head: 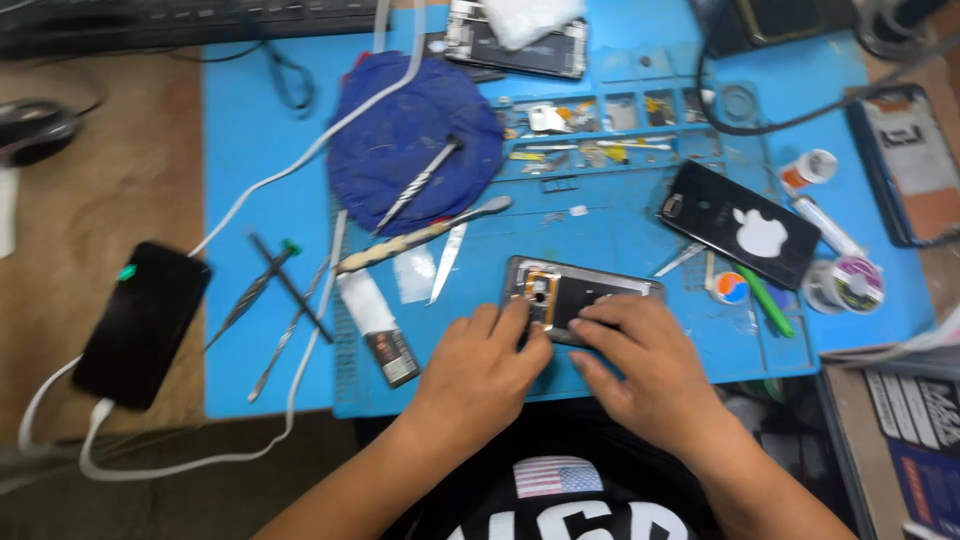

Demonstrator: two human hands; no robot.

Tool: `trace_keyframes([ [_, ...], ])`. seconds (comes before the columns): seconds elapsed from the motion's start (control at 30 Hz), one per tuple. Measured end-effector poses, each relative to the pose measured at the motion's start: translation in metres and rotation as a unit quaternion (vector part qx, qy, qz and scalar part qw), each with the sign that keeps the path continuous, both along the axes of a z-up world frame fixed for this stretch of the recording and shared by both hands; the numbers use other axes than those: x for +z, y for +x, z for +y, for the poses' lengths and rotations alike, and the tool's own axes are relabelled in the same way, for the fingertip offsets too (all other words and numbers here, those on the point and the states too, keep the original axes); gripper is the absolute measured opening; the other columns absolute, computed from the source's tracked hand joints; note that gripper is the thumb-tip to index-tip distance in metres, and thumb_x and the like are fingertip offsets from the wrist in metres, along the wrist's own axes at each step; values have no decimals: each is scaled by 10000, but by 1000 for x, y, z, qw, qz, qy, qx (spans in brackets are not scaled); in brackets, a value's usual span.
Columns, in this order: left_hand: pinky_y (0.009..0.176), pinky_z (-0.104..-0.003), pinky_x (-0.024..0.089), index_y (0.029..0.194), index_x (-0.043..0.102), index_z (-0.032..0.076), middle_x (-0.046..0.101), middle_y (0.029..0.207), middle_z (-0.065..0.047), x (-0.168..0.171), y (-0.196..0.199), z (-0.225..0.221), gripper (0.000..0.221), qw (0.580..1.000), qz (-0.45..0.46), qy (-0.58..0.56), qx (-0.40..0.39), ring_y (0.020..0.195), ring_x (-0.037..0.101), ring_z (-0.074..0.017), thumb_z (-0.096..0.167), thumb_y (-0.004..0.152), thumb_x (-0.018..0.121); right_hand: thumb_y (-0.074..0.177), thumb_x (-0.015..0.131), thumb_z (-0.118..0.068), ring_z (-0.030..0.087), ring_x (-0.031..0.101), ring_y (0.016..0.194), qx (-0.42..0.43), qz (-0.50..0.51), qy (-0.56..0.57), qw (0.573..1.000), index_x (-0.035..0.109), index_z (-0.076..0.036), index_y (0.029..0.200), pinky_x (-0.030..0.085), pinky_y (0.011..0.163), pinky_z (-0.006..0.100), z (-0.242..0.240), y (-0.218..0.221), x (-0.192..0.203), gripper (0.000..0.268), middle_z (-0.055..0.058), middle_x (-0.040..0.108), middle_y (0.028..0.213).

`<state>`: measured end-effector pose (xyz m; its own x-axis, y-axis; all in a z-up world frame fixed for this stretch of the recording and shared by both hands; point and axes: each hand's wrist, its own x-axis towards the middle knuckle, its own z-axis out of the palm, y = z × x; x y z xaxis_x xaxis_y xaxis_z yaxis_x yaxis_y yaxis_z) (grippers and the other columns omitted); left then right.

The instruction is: The person works on a disassembled smartphone on a blue mat, using their hands to manipulate the internal components and casing. They handle the phone's screen assembly and battery, adjusting parts within the device's frame.

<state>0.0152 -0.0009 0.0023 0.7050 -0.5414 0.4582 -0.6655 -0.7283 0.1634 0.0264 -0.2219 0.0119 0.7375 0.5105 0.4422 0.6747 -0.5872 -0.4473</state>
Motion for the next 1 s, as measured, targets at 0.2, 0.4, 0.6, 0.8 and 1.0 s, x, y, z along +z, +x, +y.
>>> trace_keyframes([
  [0.2,709,-580,507,1167,614,-31,636,1257,-270,-11,-20,13,309,982,94,-164,23,934,619,-472,-29,860,579,743,719,-583,412,419,1524,-118,-9,-229,966,585,-178,1432,293,1164,744,-21,6,-27,810,147,539,1536],
  [0.4,677,-459,468,1037,636,-4,625,935,-153,-1,-12,92,292,978,-28,-102,180,783,541,-337,-128,793,535,750,703,-593,362,438,1566,-128,30,-226,965,644,-120,1384,208,1269,705,-17,3,-21,793,59,632,1461],
  [0.6,562,-523,443,1006,622,42,609,838,-135,9,-9,176,118,899,69,-52,429,764,589,-377,14,945,525,752,683,-594,377,357,1610,-119,34,-209,970,625,-163,1404,187,1275,719,-20,2,-27,784,19,592,1500],
  [0.8,591,-486,467,1044,675,41,626,855,-96,-1,-10,195,156,912,77,-23,403,788,529,-319,58,1016,523,788,665,-571,349,369,1598,-113,24,-190,975,635,-174,1385,211,1276,676,-19,1,-23,718,21,594,1488],
  [1.0,626,-481,480,1003,653,48,611,890,-119,0,10,186,98,925,-25,-11,379,796,544,-339,35,918,605,795,699,-533,364,378,1570,-90,10,-136,987,652,-163,1334,217,1242,718,-20,0,-23,655,43,614,1440],
])
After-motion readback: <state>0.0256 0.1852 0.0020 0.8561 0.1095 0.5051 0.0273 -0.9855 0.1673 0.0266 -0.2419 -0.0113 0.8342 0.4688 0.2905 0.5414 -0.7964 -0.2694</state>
